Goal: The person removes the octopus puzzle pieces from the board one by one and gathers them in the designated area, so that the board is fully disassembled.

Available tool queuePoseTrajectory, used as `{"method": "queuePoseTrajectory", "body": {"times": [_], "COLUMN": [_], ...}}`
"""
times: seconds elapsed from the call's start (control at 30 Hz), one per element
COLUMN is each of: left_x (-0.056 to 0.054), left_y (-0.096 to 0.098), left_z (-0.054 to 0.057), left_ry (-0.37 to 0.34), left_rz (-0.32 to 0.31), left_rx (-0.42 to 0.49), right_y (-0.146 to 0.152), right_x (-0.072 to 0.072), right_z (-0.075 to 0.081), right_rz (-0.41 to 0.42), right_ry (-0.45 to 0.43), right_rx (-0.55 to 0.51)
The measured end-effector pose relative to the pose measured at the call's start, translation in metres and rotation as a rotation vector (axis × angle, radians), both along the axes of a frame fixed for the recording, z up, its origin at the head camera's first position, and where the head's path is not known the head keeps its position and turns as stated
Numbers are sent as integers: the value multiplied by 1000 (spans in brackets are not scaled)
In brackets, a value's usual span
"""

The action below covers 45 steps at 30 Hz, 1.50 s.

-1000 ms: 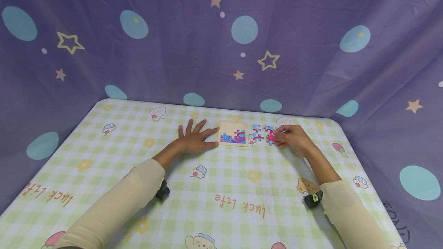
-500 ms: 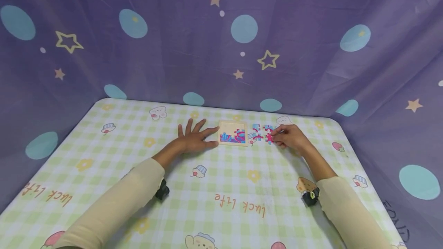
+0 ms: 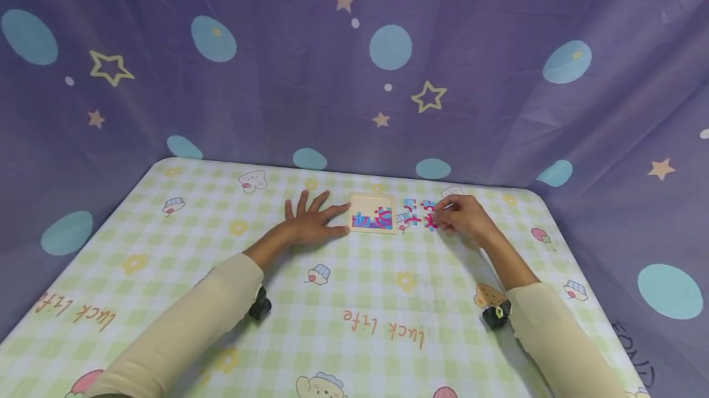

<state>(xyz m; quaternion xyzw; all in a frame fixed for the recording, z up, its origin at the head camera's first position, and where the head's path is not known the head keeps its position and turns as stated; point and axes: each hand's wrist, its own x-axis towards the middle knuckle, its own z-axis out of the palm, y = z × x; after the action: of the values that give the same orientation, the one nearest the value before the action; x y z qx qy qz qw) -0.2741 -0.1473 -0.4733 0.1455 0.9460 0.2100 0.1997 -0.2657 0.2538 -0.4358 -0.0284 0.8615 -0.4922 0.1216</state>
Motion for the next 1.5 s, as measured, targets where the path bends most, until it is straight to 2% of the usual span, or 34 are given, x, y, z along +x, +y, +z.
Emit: {"method": "queuePoseTrajectory", "body": {"times": [0.13, 0.47, 0.7, 1.1, 1.3, 1.5], "left_x": [0, -2, -1, -2, -2, -2], "left_y": [0, 0, 1, 2, 2, 1], "left_z": [-1, -4, -3, -3, -2, 0], "left_ry": [2, 8, 7, 6, 7, 6], "left_rz": [-2, 1, 3, 1, -5, -6], "left_rx": [-7, -19, -13, -20, -24, -15], "right_y": [-13, -46, -65, -82, -86, -90], "right_x": [-2, -3, -7, -9, -12, -14], "right_z": [3, 6, 2, -5, -5, 1], "right_rz": [-3, 67, 100, 97, 90, 102], "right_ry": [18, 13, -1, -39, -48, -26], "right_rx": [-5, -38, -54, -46, 15, 84]}}
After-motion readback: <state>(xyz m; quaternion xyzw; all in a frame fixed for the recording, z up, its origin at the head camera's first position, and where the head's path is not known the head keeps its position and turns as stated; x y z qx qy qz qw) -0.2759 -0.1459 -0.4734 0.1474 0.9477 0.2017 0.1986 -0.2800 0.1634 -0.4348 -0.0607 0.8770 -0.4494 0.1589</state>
